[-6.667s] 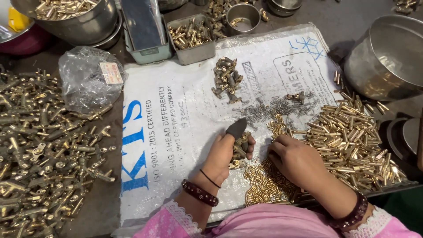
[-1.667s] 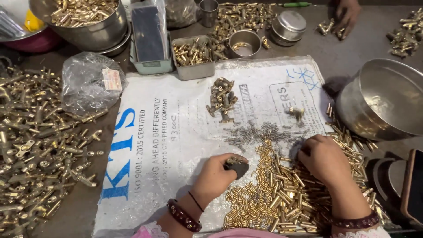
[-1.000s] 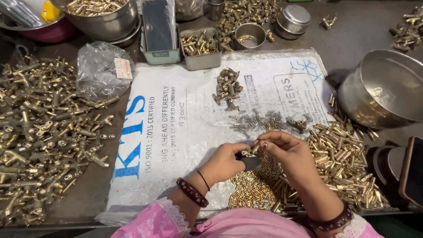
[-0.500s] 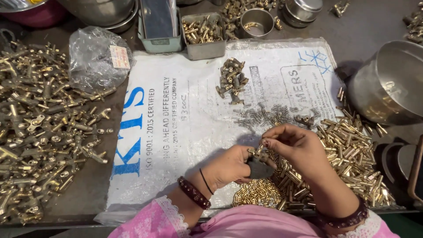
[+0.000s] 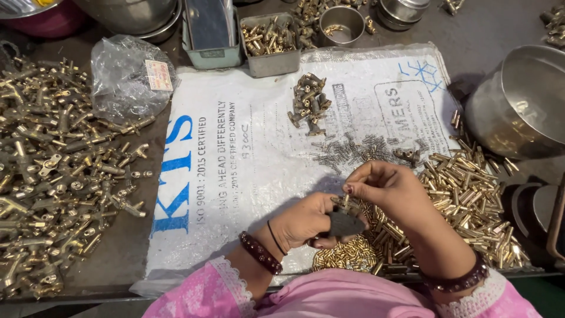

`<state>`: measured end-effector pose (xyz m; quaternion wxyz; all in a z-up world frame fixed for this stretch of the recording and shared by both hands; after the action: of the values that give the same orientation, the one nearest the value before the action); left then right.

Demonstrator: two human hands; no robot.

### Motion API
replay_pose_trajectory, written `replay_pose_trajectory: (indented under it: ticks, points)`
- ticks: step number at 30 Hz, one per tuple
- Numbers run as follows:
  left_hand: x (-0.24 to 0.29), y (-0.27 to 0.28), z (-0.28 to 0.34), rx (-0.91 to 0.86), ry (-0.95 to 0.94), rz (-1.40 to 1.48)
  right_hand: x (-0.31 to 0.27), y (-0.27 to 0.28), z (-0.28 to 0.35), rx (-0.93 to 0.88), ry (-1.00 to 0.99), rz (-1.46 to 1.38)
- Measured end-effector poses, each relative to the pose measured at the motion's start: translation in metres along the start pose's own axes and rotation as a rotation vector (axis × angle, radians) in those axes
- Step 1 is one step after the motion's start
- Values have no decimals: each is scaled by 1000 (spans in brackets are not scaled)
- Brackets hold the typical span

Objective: Assembling small brass valve components by hand on a workbench.

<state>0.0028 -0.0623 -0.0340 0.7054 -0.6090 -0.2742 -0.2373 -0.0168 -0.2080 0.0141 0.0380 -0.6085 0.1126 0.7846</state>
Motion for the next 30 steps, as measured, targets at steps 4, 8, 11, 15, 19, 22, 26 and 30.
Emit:
replay_pose_trajectory:
  ticks: [4, 8, 11, 15, 19, 22, 26, 30]
  points:
    - [-2, 0, 0, -51, 22, 29, 11, 1, -2, -2, -79, -29]
    - [-5, -2, 0, -93, 19, 45, 10, 0, 1, -5, -71, -67]
    - [-3, -4, 2, -76, 16, 1, 12, 0, 4, -8, -31, -74]
    - [0, -6, -2, -125, -25, -13, 3, -4, 11, -58, 34, -110]
    - [23, -21, -2, 18, -44, 114, 14, -8, 17, -74, -9, -42]
    - [15, 2, -2, 147, -86, 28, -5, -20, 21, -80, 89, -4]
    - [13, 21, -3, 335, -101, -159, -29, -24, 24, -55, 318, 50]
    - [23, 31, 2, 513, -72, -197, -25, 17, 11, 40, 344, 198]
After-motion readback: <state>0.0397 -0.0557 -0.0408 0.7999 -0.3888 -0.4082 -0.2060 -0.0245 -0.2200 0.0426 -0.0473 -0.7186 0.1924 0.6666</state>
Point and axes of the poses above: each hand's wrist, its own z-axis away from the middle knuckle, its own y-axis out of the back of the hand, x = y × z, the point moved 7 cm from there along -z, towards the middle knuckle, and after that the axes turned 2 degrees about z, right-handed, at the moved point
